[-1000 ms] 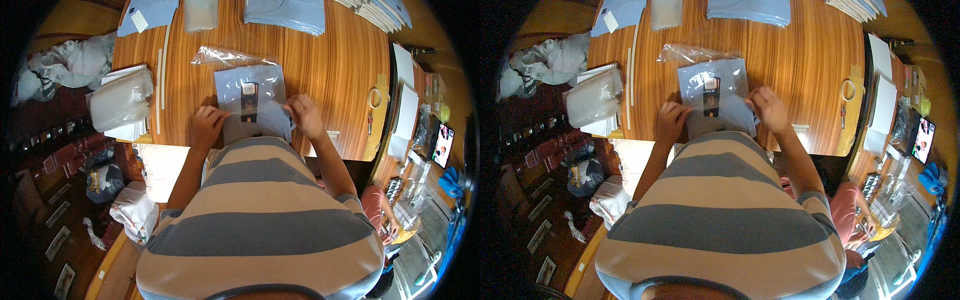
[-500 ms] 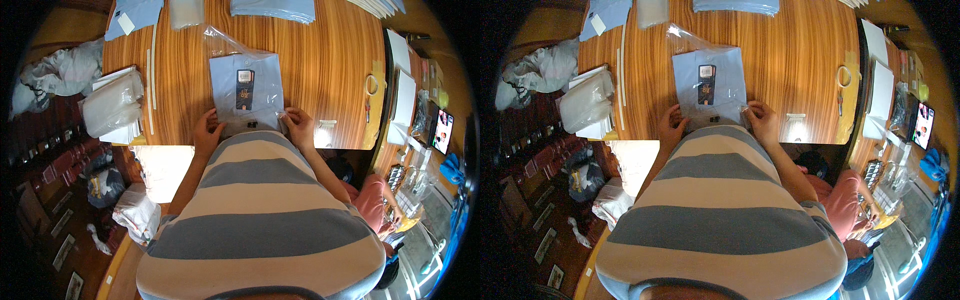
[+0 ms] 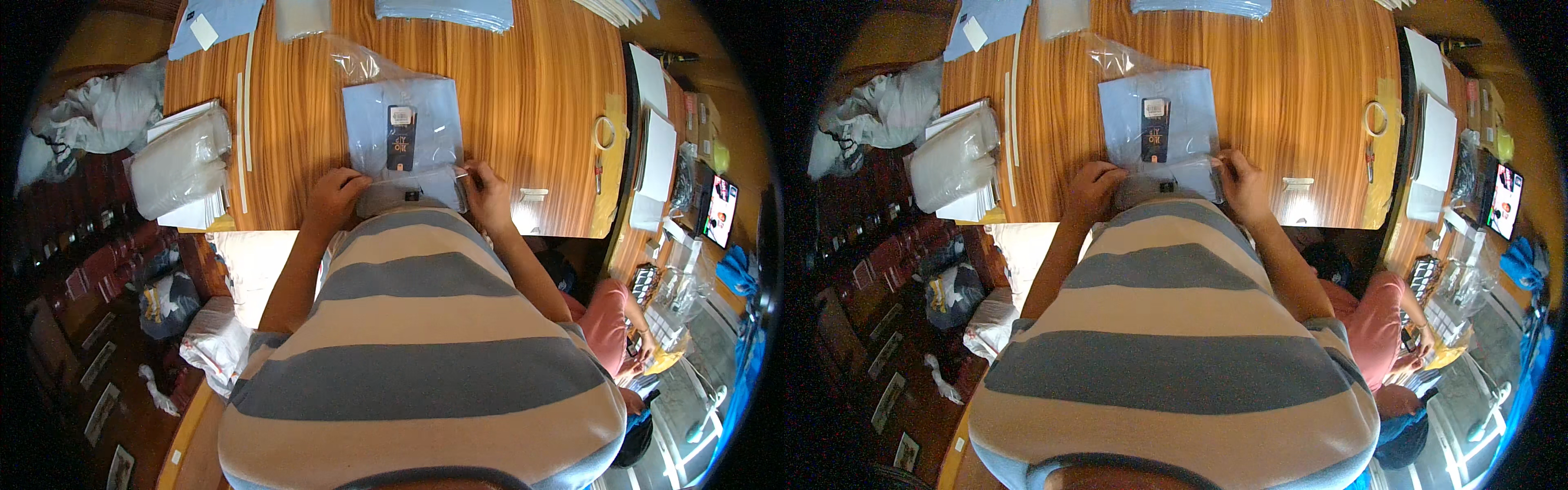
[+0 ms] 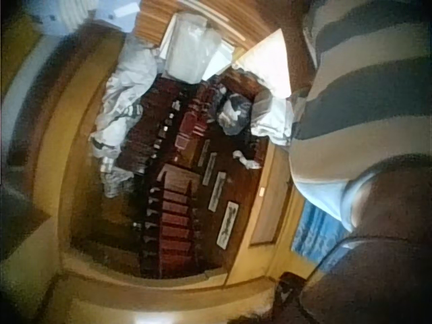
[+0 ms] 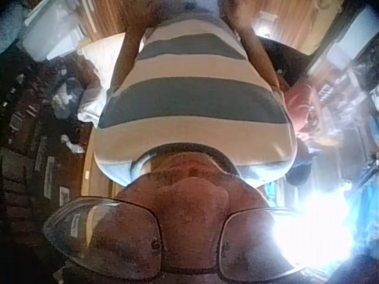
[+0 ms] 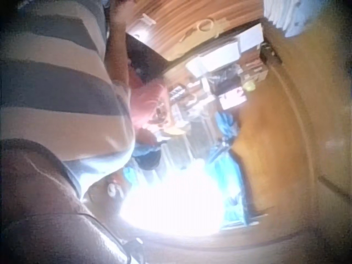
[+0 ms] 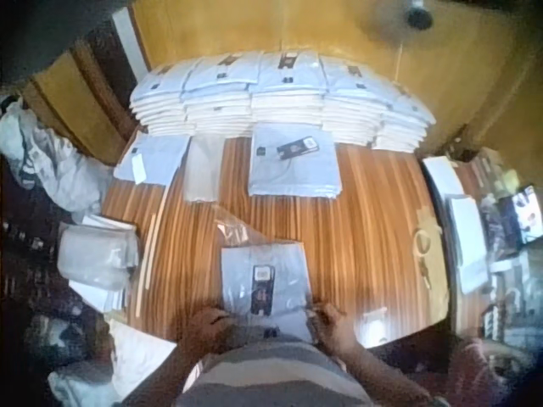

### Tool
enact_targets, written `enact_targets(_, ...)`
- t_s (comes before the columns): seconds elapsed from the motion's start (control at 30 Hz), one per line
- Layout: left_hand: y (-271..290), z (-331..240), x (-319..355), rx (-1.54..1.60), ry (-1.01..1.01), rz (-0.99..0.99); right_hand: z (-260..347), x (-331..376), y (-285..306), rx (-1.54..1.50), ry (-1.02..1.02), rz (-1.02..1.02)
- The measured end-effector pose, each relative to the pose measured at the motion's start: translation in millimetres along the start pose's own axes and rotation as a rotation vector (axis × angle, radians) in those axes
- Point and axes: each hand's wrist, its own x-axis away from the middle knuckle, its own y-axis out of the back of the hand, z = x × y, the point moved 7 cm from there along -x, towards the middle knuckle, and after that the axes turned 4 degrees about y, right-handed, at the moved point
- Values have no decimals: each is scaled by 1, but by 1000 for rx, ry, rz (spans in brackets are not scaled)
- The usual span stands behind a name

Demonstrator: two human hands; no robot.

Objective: The person packages blue folded shirts into clear plastic bags by hand, sliding each shirt into a bag and smoothing the package on a wooden table.

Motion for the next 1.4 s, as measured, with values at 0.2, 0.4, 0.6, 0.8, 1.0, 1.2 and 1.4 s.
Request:
enact_targets(0.2, -8, -4, 41, 332, 258, 420, 11, 48, 16, 53, 106, 170)
enact_targets(0.4, -2, -5, 33, 324, 397, 538, -7, 74, 4, -239, -238, 338)
enact_targets(0.6, -16, -79, -61, 178, -57, 238, -21, 42, 7, -524, -359, -130)
enact_targets(0.8, -55, -91, -94, 15, -98, 235, -30, 34, -9, -687, -529, -89)
enact_targets(1.0, -47, -151, -82, 351, -304, 155, -23, -35, -53, -292, -356, -66)
enact_targets(1.2, -22, -145, -60, 232, -363, 412, -27, -32, -79, -448, -278, -123)
enact_targets(1.4, -14, -62, -32, -195, -407, 298, -21, -14, -77, -720, -456, 236)
